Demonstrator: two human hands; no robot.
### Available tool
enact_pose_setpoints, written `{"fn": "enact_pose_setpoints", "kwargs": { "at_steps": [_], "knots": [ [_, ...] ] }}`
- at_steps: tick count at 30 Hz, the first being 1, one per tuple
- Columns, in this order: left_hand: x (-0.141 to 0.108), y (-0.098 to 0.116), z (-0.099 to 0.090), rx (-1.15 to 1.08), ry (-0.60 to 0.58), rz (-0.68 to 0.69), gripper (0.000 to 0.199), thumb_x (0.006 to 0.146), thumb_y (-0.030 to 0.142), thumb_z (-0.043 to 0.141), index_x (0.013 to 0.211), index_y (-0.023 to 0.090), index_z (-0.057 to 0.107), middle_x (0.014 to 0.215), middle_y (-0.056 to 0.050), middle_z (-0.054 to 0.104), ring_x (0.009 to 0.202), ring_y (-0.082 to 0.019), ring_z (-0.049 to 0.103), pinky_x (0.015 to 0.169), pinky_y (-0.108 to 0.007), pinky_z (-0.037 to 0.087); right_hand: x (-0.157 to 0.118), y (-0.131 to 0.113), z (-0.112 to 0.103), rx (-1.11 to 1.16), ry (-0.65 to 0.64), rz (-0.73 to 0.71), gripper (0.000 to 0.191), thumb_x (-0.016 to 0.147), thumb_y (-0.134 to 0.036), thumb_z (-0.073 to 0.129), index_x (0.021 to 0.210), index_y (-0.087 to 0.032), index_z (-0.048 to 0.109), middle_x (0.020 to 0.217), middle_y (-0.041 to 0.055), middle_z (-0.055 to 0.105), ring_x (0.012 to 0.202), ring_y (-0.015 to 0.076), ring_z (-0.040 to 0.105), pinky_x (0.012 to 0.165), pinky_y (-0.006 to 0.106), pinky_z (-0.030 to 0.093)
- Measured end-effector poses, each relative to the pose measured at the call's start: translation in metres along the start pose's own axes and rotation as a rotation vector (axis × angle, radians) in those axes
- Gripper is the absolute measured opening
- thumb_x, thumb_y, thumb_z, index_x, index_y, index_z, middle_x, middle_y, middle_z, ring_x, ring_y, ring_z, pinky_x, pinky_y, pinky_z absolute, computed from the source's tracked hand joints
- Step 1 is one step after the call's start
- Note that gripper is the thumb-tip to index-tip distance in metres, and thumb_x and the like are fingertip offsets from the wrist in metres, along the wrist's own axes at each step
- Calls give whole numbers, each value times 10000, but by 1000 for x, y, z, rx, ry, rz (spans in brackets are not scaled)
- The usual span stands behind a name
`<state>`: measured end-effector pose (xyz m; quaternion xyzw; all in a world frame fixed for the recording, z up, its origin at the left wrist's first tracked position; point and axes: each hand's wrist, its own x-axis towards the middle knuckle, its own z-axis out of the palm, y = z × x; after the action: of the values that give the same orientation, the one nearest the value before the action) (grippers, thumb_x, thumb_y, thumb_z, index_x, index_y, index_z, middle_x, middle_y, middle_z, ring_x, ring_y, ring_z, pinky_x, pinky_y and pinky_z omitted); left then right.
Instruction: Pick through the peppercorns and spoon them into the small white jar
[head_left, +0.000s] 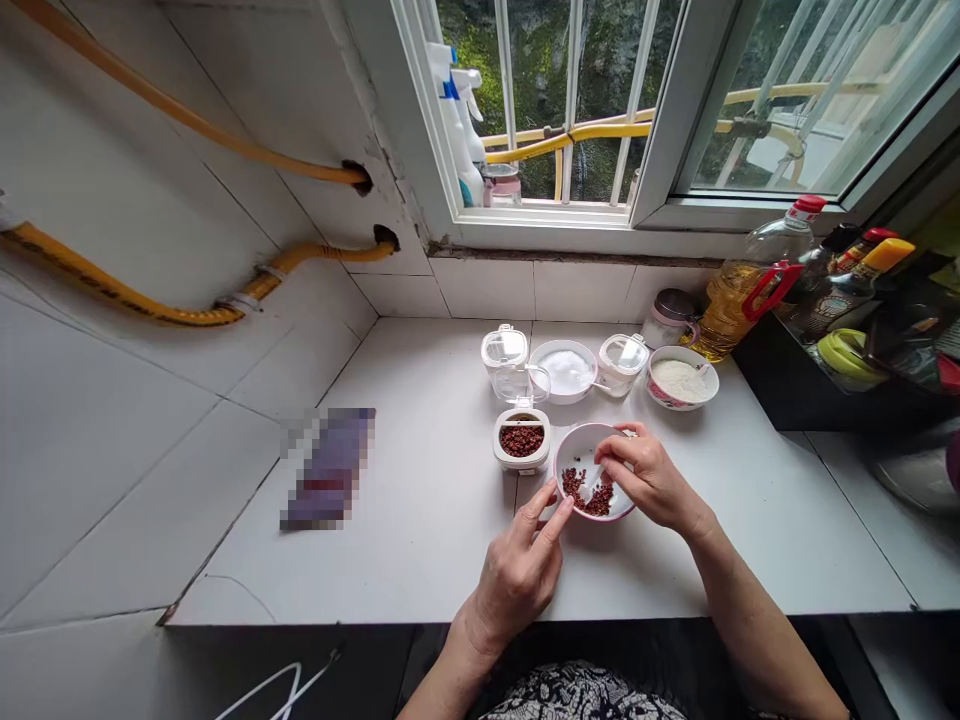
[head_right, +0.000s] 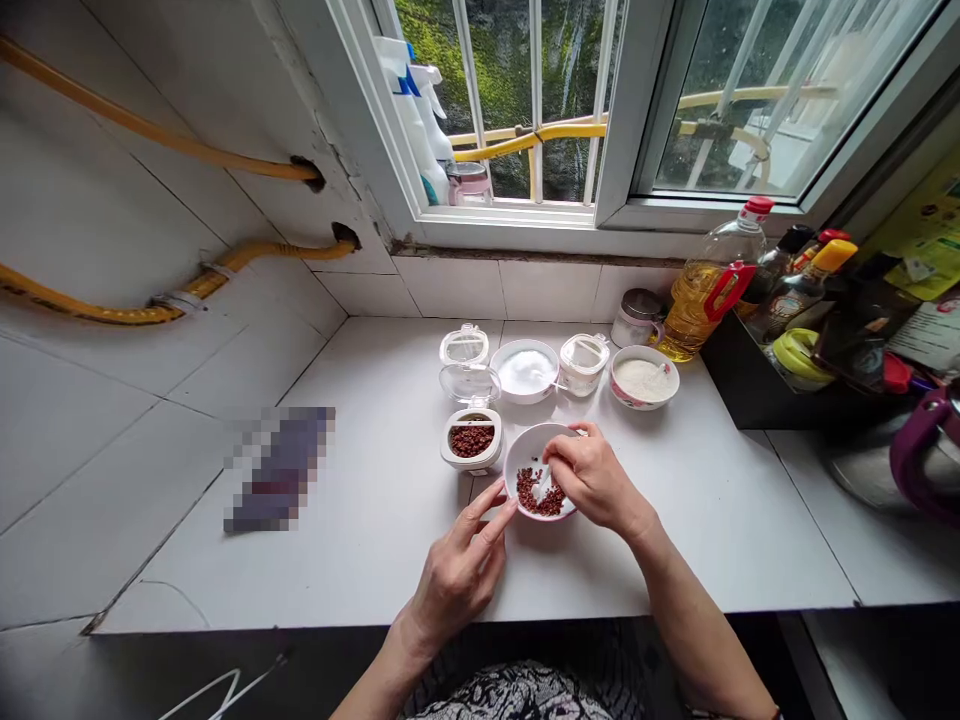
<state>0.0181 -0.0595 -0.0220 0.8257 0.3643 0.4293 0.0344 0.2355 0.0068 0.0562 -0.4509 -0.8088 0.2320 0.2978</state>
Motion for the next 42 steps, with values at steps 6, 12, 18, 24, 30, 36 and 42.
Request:
{"fn": "enact_pose_setpoints", "kwargs": {
  "at_steps": [6, 12, 18, 24, 30, 36, 42],
  "knots": [
    [-1, -1, 0, -20, 0, 2, 585, 885, -59, 462, 1438, 130, 478, 1421, -223, 514, 1260, -244, 598, 914, -291, 600, -1, 1, -4, 211, 88, 201, 196, 894, -220, 490, 765, -244, 636, 616, 22, 691, 910, 249, 607, 872, 400, 493],
    [-1, -1, 0, -24, 3, 4, 594, 882, -66, 464, 1442, 132, 477, 1415, -225, 517, 1252, -243, 598, 911, -298, 601, 1, 0, -5, 415, 157, 340, 150, 840, -284, 551, 757, -214, 654, 595, 17, 678, 673, 193, 612, 635, 306, 485],
    [-1, -1, 1, -19, 10, 8, 601, 881, -68, 461, 1446, 136, 475, 1411, -223, 521, 1250, -244, 601, 904, -299, 606, 4, -3, -4, 487, 223, 374, 169, 830, -331, 588, 746, -198, 650, 587, 10, 683, 571, 162, 600, 612, 300, 470],
    [-1, -2, 1, -22, 11, 11, 632, 883, -67, 452, 1474, 155, 444, 1422, -218, 516, 1257, -240, 598, 907, -308, 609, 4, 1, -3, 588, 294, 395, 213, 820, -396, 647, 802, -184, 665, 608, 28, 703, 574, 165, 606, 592, 302, 492],
    [-1, -2, 2, -12, 22, 11, 611, 890, -50, 451, 1466, 152, 459, 1419, -216, 524, 1238, -242, 613, 910, -304, 607, 14, -8, 6, 587, 448, 294, 186, 890, -379, 626, 880, -196, 652, 690, 40, 736, 618, 171, 648, 615, 306, 523],
    [-1, -2, 2, -3, 22, 20, 640, 876, -56, 442, 1484, 144, 436, 1430, -225, 510, 1259, -249, 598, 925, -316, 600, 21, -27, 25, 55, 482, -220, 149, 956, -142, 519, 994, -235, 629, 834, 13, 776, 686, 163, 683, 971, 447, 483],
    [0, -3, 2, 4, 24, 20, 615, 879, -42, 448, 1468, 133, 456, 1424, -222, 523, 1256, -248, 604, 951, -316, 589, 16, -24, 15, -157, 490, -397, 227, 929, -76, 497, 1025, -236, 627, 838, -4, 771, 663, 159, 673, 1022, 452, 436]
  ]
}}
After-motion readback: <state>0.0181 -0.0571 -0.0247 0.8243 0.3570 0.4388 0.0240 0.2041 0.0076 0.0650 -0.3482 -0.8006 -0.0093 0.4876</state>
